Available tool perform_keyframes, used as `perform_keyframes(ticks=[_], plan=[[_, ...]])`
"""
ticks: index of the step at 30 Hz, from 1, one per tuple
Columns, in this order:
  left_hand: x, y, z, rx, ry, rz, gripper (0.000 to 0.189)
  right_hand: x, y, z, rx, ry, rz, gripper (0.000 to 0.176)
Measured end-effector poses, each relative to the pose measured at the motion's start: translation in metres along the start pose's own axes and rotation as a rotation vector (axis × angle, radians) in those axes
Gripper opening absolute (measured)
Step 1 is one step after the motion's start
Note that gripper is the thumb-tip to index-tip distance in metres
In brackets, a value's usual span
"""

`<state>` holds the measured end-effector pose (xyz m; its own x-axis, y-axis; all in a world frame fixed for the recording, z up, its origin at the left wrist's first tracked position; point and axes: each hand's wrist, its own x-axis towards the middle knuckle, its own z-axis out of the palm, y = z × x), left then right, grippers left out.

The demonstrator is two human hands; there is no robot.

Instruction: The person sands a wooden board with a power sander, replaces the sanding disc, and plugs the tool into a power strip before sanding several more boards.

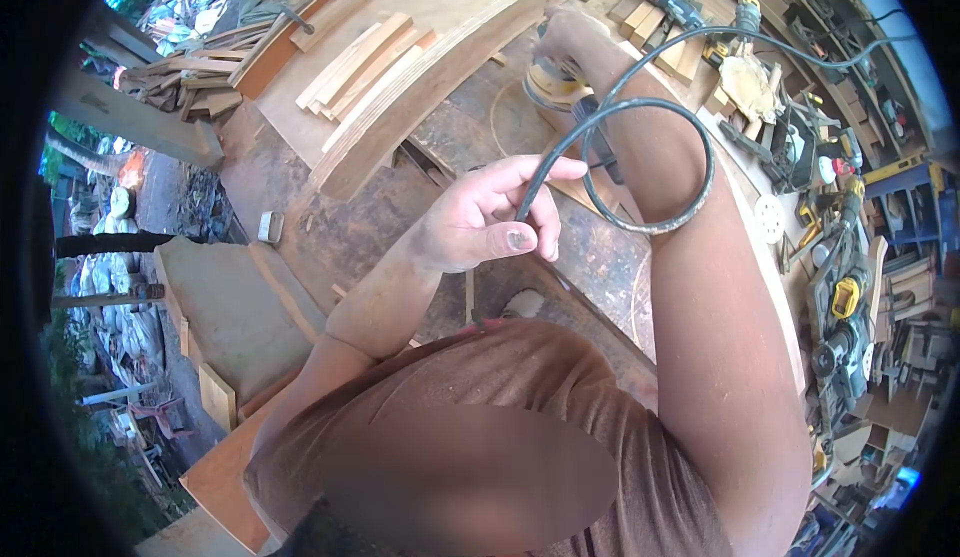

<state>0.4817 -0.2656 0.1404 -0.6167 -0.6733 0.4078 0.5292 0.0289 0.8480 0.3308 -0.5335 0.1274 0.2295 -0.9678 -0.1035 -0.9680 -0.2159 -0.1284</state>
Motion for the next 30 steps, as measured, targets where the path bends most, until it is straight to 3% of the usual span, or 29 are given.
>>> perform_keyframes(ticks=[6,9,13,18,23,30], plan=[[0.0,-0.007,0.0,-0.011,-0.136,-0.128,0.064,-0.076,0.036,0.002,-0.006,0.024,-0.011,0.065],[0.002,-0.017,0.0,-0.03,-0.206,-0.13,0.073,-0.103,0.051,0.002,0.019,0.087,-0.007,0.059],[0.007,-0.017,0.004,-0.046,-0.265,-0.136,0.073,-0.09,0.046,0.007,0.063,0.08,0.016,0.061],[0.006,-0.013,0.004,-0.174,-0.165,-0.057,0.082,-0.041,0.016,0.004,0.024,0.04,-0.016,0.061],[0.002,-0.009,-0.003,-0.061,-0.032,0.072,0.087,-0.017,-0.002,-0.003,0.041,0.001,0.047,0.058],[0.004,-0.005,-0.007,-0.053,0.023,0.049,0.091,-0.092,0.034,0.001,0.002,0.057,-0.011,0.054]])
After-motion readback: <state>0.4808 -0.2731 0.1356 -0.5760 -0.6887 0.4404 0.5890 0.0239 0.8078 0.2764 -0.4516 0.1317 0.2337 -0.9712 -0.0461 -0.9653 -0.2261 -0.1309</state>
